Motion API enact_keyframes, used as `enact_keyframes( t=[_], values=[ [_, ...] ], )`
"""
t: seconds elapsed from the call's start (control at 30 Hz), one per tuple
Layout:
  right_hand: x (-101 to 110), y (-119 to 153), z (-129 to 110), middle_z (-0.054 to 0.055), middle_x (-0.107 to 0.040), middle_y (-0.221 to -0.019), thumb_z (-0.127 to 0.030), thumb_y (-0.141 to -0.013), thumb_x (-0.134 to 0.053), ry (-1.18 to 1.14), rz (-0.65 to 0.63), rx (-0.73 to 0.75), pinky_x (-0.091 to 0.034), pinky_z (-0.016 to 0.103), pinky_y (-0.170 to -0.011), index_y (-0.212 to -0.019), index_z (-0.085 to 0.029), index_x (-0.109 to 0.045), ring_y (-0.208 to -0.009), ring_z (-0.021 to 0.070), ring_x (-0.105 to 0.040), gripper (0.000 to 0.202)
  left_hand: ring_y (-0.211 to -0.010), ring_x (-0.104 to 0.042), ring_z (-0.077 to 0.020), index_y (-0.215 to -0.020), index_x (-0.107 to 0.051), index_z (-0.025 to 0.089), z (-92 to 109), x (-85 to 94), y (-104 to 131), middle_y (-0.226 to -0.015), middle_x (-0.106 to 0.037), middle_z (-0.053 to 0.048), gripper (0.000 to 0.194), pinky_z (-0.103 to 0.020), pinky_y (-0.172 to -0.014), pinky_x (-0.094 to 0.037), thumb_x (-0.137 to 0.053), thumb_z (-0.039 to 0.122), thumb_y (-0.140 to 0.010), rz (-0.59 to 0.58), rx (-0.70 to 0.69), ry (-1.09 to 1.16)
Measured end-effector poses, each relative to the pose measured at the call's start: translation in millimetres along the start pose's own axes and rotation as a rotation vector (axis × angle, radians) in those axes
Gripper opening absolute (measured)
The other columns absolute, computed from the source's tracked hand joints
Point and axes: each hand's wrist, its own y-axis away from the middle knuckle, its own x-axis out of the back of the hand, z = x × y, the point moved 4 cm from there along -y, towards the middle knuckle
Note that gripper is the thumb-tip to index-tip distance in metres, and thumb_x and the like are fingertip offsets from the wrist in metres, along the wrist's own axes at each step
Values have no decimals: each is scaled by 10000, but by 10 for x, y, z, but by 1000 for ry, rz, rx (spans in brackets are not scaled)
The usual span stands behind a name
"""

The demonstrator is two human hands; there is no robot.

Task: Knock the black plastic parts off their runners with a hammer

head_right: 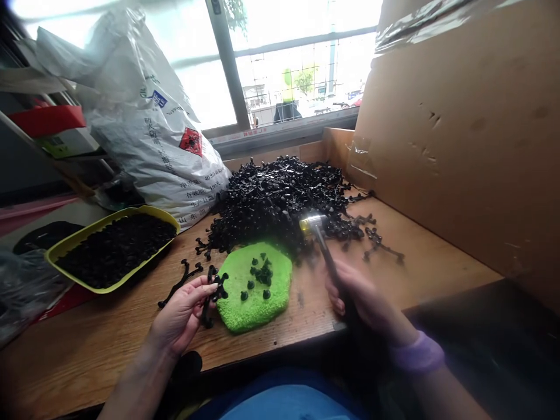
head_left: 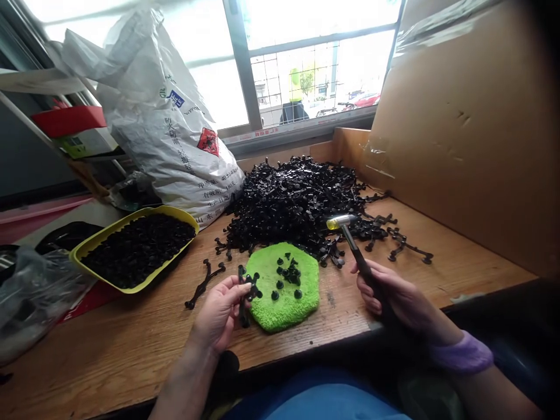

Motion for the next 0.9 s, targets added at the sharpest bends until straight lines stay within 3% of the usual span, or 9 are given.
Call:
enact_keyframes(
  t=[0.17,0.43,0.67,0.77,0.8,0.9],
  values=[
    [-7,12,-7,-27,-459,-630,-336,-867,-491,8,-8,-3,-352,210,-423,-1050,-196,-525,-460,84,-416,234,-464,-532,-32,-837,-540,131,-108,-167,-124,-691,-578,16,280,-84,-335,-284,-727,186,-635,6,39,-24],
    [-2,19,-16,-26,-466,-638,-368,-855,-503,46,19,-9,-354,216,-411,-1035,-205,-514,-447,90,-403,243,-448,-550,-41,-842,-517,130,-135,-181,-149,-687,-590,8,280,-87,-326,-298,-709,169,-642,65,45,-47],
    [-57,33,-33,-61,-410,-539,-397,-880,-452,203,98,46,-275,190,-347,-972,-205,-520,-372,75,-340,223,-425,-562,-78,-832,-483,138,-147,-185,-167,-578,-582,15,300,-98,-319,-308,-705,233,-654,28,26,-138],
    [-222,80,-160,-48,-425,-549,-370,-891,-456,404,56,75,-256,207,-355,-971,-200,-551,-398,87,-353,211,-398,-546,-78,-805,-460,148,-147,-183,-167,-548,-596,3,302,-96,-313,-299,-699,260,-659,2,27,-161],
    [-319,92,-216,-36,-440,-573,-349,-899,-450,582,3,119,-274,219,-378,-967,-199,-564,-431,96,-376,200,-389,-539,-77,-799,-453,152,-148,-181,-167,-538,-597,2,308,-95,-309,-293,-700,268,-656,-5,26,-164],
    [-621,108,-349,15,-545,-710,-284,-927,-393,1051,-94,366,-366,274,-535,-971,-222,-543,-583,150,-491,168,-378,-528,-73,-799,-449,159,-153,-179,-166,-526,-599,5,326,-90,-306,-280,-707,282,-644,-13,24,-155]
  ],
)
